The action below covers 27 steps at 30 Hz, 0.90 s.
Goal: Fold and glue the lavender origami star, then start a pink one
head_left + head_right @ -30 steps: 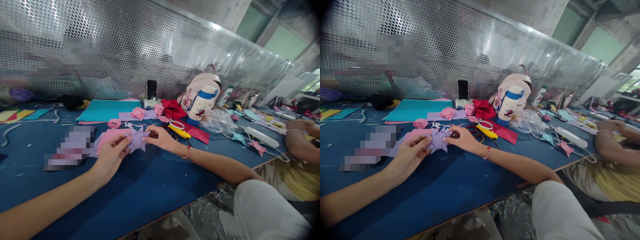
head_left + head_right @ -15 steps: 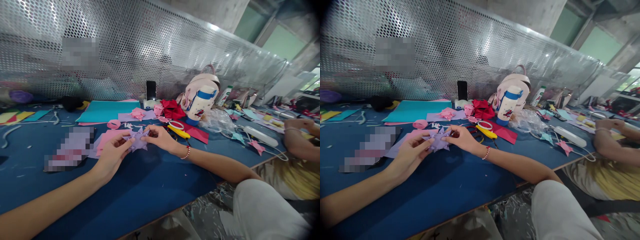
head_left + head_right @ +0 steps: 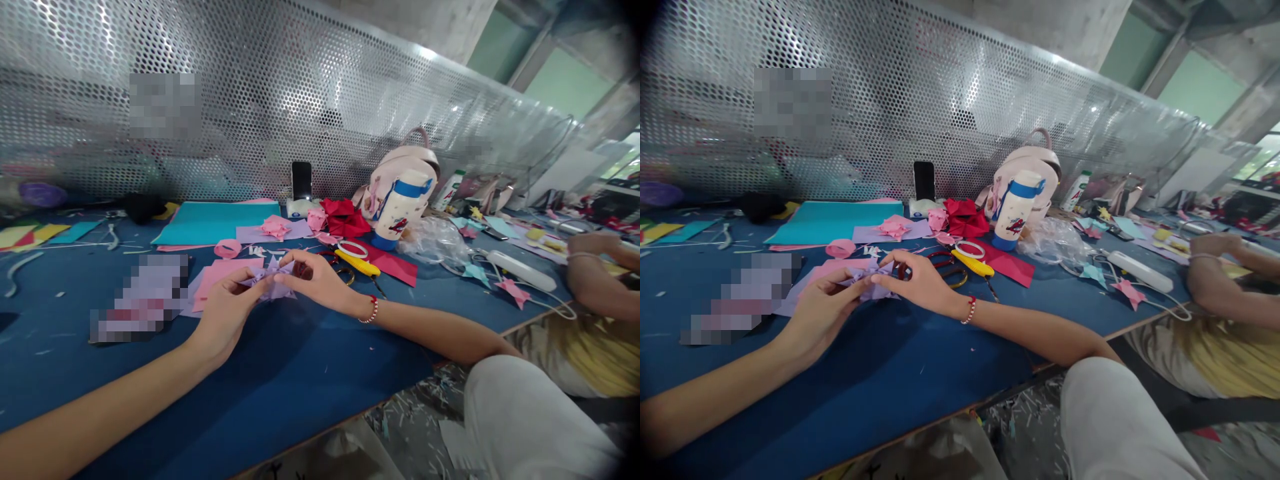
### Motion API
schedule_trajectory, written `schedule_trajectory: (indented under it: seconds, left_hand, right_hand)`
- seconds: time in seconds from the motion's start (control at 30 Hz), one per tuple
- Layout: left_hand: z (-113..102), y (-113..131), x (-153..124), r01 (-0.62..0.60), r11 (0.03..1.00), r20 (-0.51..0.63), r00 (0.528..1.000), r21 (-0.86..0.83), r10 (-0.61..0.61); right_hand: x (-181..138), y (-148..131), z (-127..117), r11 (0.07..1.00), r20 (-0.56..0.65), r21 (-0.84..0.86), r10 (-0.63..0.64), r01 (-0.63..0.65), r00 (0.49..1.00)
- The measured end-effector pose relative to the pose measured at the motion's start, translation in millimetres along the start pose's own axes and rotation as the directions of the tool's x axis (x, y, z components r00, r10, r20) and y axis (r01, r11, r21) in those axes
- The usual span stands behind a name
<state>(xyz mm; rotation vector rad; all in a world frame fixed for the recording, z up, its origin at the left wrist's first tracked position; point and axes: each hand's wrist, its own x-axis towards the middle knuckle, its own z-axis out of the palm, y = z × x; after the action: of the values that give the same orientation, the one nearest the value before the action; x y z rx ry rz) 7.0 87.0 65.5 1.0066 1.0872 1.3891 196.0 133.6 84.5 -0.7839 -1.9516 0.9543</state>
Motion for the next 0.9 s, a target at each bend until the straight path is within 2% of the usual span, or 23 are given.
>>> schedule_trajectory:
  seconds: [0.9]
  left_hand:
    - [8.0,2.6,-8.4,-0.073,0.997,0.001,0.997,0.032,0.073]
  right_hand:
    - [-2.4,2.3,4.4,0.998,0.032,0.044,-0.036,0.034,0.999]
